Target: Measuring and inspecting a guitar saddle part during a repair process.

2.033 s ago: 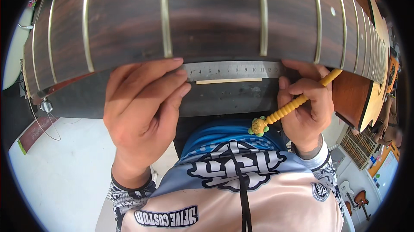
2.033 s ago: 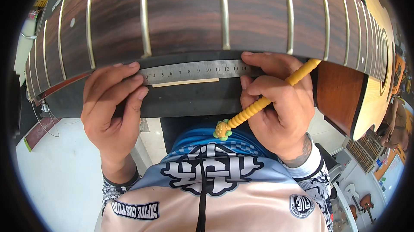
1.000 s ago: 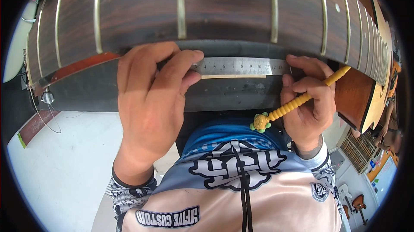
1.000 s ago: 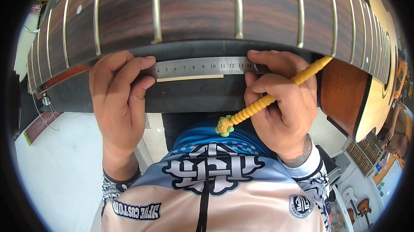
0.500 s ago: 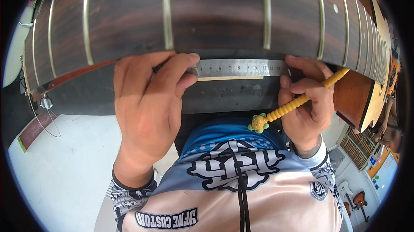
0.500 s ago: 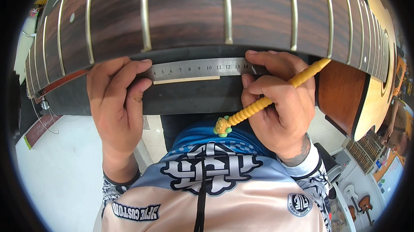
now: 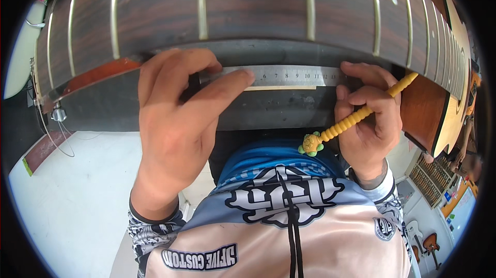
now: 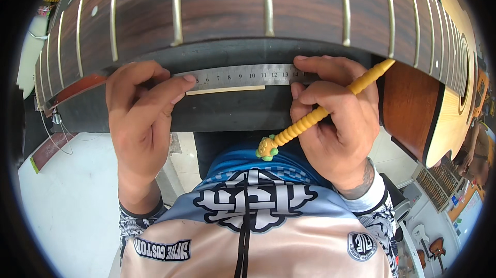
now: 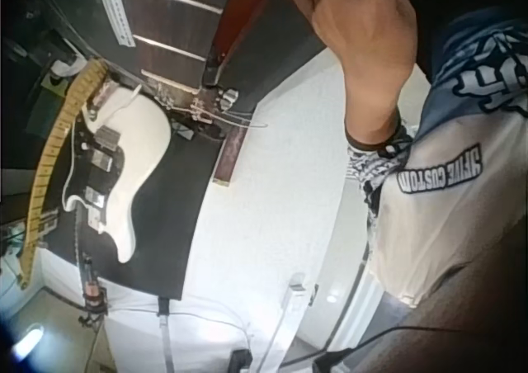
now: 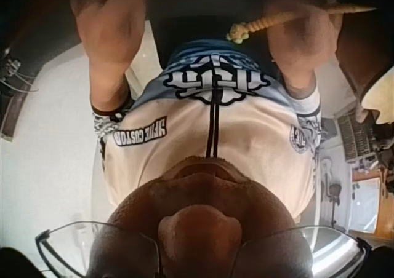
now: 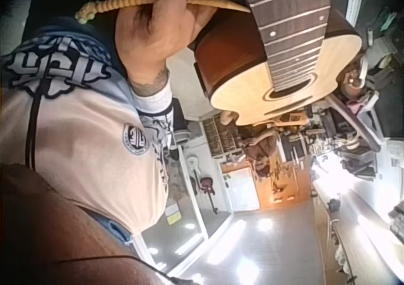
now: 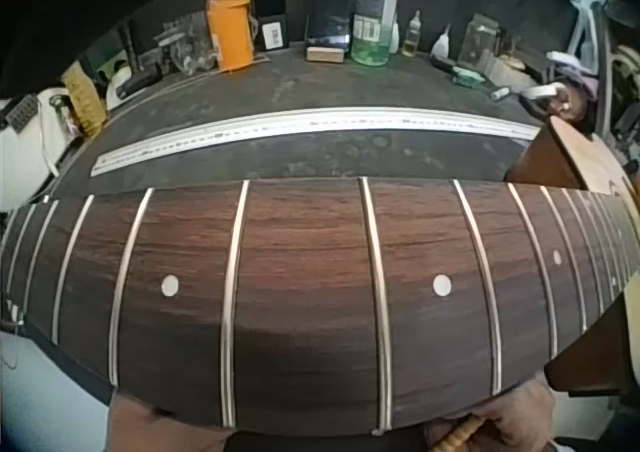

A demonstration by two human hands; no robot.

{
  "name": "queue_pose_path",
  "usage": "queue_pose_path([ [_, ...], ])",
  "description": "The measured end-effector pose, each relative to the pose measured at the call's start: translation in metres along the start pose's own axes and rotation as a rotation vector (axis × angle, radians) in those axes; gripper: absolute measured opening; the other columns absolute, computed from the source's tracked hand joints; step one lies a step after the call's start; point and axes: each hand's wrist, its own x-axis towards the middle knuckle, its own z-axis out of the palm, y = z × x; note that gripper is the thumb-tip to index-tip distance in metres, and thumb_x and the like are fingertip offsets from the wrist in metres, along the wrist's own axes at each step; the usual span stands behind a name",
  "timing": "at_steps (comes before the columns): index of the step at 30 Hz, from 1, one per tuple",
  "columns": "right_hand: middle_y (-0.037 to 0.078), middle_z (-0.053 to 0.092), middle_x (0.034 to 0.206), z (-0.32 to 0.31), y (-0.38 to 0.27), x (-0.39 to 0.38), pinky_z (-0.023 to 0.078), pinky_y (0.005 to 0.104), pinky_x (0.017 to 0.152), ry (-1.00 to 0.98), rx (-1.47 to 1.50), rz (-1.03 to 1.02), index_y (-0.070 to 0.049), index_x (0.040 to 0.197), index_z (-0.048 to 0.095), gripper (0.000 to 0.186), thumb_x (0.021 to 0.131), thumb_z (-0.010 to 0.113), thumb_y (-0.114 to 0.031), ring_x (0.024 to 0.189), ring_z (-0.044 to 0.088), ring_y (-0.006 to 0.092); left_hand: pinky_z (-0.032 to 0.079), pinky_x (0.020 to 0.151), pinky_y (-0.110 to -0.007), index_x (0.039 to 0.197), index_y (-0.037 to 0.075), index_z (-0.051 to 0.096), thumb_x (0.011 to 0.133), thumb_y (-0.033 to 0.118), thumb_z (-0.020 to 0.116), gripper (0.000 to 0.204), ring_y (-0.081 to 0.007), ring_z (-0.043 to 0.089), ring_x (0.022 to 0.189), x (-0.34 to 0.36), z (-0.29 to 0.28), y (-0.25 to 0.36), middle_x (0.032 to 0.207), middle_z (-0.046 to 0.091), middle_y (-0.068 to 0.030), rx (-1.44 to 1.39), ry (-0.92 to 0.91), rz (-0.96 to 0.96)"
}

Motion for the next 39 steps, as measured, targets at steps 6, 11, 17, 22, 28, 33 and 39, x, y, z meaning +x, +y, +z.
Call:
queue_pose_path([
  [6, 0.012, 0.075, 0.097, -0.002, 0.0, 0.005, 0.052, 0.0387, 0.084, 0.027, -0.002, -0.025, -0.006, 0.085, 0.06, 0.03, 0.069, 0.078, 0.01, 0.094, 0.068, 0.0304, 0.047, 0.071, -0.032, 0.098, 0.007, 0.079, 0.076, -0.01, 0.069, 0.03, -0.0265, 0.058, 0.097, 0.006, -0.007, 0.002, 0.102, 0.062, -0.0094, 0.035, -0.042, 0.033],
  [11, 0.009, 0.075, 0.094, -0.004, -0.002, 0.007, 0.051, 0.0356, 0.083, 0.03, -0.013, -0.022, -0.006, 0.083, 0.061, 0.026, 0.067, 0.075, 0.009, 0.093, 0.069, 0.0272, 0.05, 0.076, -0.035, 0.101, 0.008, 0.078, 0.075, -0.011, 0.069, 0.034, -0.0286, 0.059, 0.097, 0.014, -0.018, 0.005, 0.103, 0.062, -0.0099, 0.105, -0.117, 0.097],
  [17, 0.009, 0.075, 0.094, -0.006, -0.001, 0.004, 0.049, 0.0357, 0.084, 0.03, 0.041, -0.006, -0.007, 0.084, 0.061, 0.024, 0.066, 0.07, 0.007, 0.09, 0.07, 0.027, 0.05, 0.081, -0.038, 0.103, 0.006, 0.076, 0.076, -0.008, 0.07, 0.031, -0.0307, 0.061, 0.098, 0.025, -0.032, 0.013, 0.105, 0.064, -0.0121, 0.111, -0.205, 0.129],
  [22, 0.007, 0.076, 0.095, -0.007, 0.004, 0.0, 0.048, 0.0354, 0.085, 0.041, 0.048, -0.008, -0.007, 0.084, 0.062, 0.023, 0.067, 0.069, 0.007, 0.089, 0.07, 0.0257, 0.052, 0.077, -0.038, 0.1, 0.004, 0.075, 0.076, -0.007, 0.067, 0.028, -0.029, 0.065, 0.092, 0.05, -0.04, 0.014, 0.102, 0.067, -0.0085, 0.136, -0.414, 0.253],
  [28, 0.005, 0.076, 0.097, -0.008, 0.003, -0.001, 0.049, 0.0353, 0.082, 0.037, 0.046, 0.026, -0.008, 0.085, 0.062, 0.024, 0.067, 0.07, 0.007, 0.084, 0.069, 0.0254, 0.052, 0.074, -0.037, 0.107, 0.012, 0.076, 0.08, 0.001, 0.065, 0.031, -0.0232, 0.065, 0.084, 0.075, -0.038, 0.024, 0.095, 0.064, -0.0036, 0.303, -0.511, 0.372],
  [33, 0.006, 0.076, 0.097, -0.008, 0.001, 0.001, 0.049, 0.0357, 0.081, 0.035, 0.056, 0.005, -0.007, 0.085, 0.062, 0.025, 0.067, 0.07, 0.007, 0.081, 0.067, 0.0257, 0.051, 0.072, -0.035, 0.116, 0.023, 0.076, 0.08, 0.001, 0.063, 0.044, -0.0216, 0.062, 0.081, 0.074, -0.029, 0.019, 0.089, 0.059, -0.0033, 0.277, -0.382, 0.458],
  [39, 0.011, 0.076, 0.103, -0.01, 0.0, -0.001, 0.05, 0.0342, 0.086, -0.013, 0.011, 0.013, -0.004, 0.086, 0.058, 0.023, 0.076, 0.073, 0.01, 0.094, 0.066, 0.0258, 0.053, 0.073, -0.032, 0.124, 0.031, 0.074, 0.083, 0.001, 0.061, 0.052, -0.0192, 0.064, 0.086, 0.079, -0.033, 0.025, 0.096, 0.058, -0.0026, 0.377, -0.499, 0.508],
])
